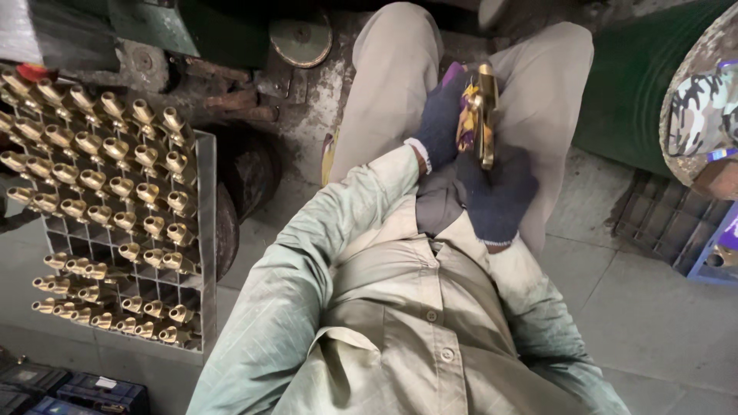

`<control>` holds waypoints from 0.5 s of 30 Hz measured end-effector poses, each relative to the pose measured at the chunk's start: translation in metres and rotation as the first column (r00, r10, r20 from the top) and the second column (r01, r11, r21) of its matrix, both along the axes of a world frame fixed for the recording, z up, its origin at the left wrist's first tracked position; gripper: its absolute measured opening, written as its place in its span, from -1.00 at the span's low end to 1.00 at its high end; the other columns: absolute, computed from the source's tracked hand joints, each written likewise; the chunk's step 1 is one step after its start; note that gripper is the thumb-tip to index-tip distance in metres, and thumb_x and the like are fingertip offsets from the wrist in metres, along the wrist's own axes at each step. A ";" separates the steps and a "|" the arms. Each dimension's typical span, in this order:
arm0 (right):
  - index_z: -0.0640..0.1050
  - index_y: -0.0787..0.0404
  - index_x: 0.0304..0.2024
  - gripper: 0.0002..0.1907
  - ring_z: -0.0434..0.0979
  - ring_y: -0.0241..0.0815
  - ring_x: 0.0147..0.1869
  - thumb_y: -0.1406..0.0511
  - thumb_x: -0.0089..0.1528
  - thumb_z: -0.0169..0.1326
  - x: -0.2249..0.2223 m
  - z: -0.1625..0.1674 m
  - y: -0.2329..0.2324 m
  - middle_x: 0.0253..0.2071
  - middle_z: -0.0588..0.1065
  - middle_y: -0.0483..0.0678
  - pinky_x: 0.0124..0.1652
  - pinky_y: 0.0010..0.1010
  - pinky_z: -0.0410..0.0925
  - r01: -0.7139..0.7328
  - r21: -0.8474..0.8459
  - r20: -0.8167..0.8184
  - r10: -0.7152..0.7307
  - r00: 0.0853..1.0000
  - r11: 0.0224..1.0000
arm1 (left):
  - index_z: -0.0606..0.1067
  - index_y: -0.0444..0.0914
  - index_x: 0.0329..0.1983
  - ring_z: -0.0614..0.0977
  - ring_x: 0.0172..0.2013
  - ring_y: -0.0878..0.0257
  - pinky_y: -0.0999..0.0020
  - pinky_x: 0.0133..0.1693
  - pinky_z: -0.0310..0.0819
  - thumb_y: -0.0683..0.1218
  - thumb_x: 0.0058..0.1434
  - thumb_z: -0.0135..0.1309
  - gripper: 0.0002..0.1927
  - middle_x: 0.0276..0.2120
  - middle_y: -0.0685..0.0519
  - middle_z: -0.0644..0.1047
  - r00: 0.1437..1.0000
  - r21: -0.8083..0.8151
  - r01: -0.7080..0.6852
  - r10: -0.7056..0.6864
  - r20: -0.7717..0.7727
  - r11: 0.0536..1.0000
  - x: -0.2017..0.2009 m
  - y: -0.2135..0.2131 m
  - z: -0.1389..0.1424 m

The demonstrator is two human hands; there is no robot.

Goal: The person polishes a brass fixture by hand using a small cloth, rubbing it against a buffing wheel and then wiping it with the cloth.

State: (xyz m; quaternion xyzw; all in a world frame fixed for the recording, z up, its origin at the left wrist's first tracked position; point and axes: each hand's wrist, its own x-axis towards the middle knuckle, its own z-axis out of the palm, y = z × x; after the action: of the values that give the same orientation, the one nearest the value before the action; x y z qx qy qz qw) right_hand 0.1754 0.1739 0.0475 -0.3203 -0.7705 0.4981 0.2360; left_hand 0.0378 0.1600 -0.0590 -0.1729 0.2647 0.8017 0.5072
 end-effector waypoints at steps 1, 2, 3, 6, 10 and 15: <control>0.47 0.32 -0.17 -0.73 0.59 -0.38 -0.36 0.36 0.32 0.35 -0.006 -0.002 0.002 -0.42 0.57 -0.10 -0.32 -0.48 0.43 -0.006 0.010 -0.003 0.006 1.000 1.000 | 0.48 -0.13 -0.29 0.55 -0.52 0.21 0.19 -0.46 0.50 0.21 0.44 -0.16 -0.61 -0.47 0.10 0.52 1.000 -0.045 -0.005 0.006 0.021 0.999 -0.002 0.007 -0.008; 0.47 0.32 -0.18 -0.74 0.57 -0.38 -0.38 0.37 0.32 0.34 -0.013 -0.005 0.005 -0.43 0.57 -0.10 -0.33 -0.48 0.43 0.016 -0.033 0.003 -0.016 1.000 0.999 | 0.47 -0.12 -0.30 0.54 -0.52 0.21 0.20 -0.46 0.50 0.22 0.45 -0.15 -0.60 -0.47 0.09 0.50 0.999 -0.017 -0.017 0.017 0.049 1.000 -0.004 0.012 -0.016; 0.48 0.33 -0.19 -0.75 0.56 -0.38 -0.39 0.37 0.31 0.33 -0.019 -0.007 0.008 -0.44 0.56 -0.09 -0.35 -0.48 0.42 0.038 -0.076 0.009 -0.038 0.999 0.996 | 0.47 -0.11 -0.30 0.54 -0.51 0.21 0.20 -0.46 0.49 0.22 0.45 -0.15 -0.60 -0.47 0.09 0.49 0.997 0.010 -0.029 0.028 0.076 1.000 -0.006 0.017 -0.024; 0.49 0.34 -0.17 -0.77 0.54 -0.35 -0.40 0.38 0.31 0.32 -0.032 -0.012 0.019 -0.43 0.55 -0.08 -0.36 -0.47 0.39 0.054 -0.064 0.043 -0.051 0.998 0.996 | 0.50 -0.15 -0.27 0.53 -0.52 0.22 0.24 -0.47 0.46 0.26 0.44 -0.16 -0.55 -0.47 0.06 0.50 0.997 0.133 -0.057 0.049 0.065 0.989 -0.017 0.037 -0.046; 0.48 0.33 -0.13 -0.80 0.60 -0.35 -0.33 0.38 0.36 0.27 -0.046 -0.021 0.033 -0.34 0.57 -0.08 -0.31 -0.48 0.43 0.044 -0.158 0.014 -0.042 0.999 0.986 | 0.51 -0.15 -0.24 0.52 -0.54 0.22 0.26 -0.51 0.44 0.29 0.46 -0.15 -0.52 -0.48 0.06 0.50 0.998 0.174 -0.063 0.063 0.003 0.983 -0.027 0.059 -0.061; 0.45 0.33 -0.11 -0.76 0.59 -0.35 -0.36 0.39 0.33 0.27 -0.058 -0.030 0.041 -0.31 0.57 -0.07 -0.34 -0.47 0.42 0.052 -0.197 0.026 -0.047 0.999 0.979 | 0.50 -0.15 -0.16 0.53 -0.48 0.17 0.18 -0.44 0.46 0.32 0.44 -0.15 -0.51 -0.42 0.06 0.51 0.986 0.077 -0.041 0.028 0.161 0.996 -0.033 0.071 -0.063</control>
State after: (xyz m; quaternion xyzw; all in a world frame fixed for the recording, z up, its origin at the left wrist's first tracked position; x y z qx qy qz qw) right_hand 0.1170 0.2153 0.0178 -0.3664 -0.7116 0.5625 0.2071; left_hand 0.0048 0.2306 -0.1217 -0.2208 0.1875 0.8040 0.5193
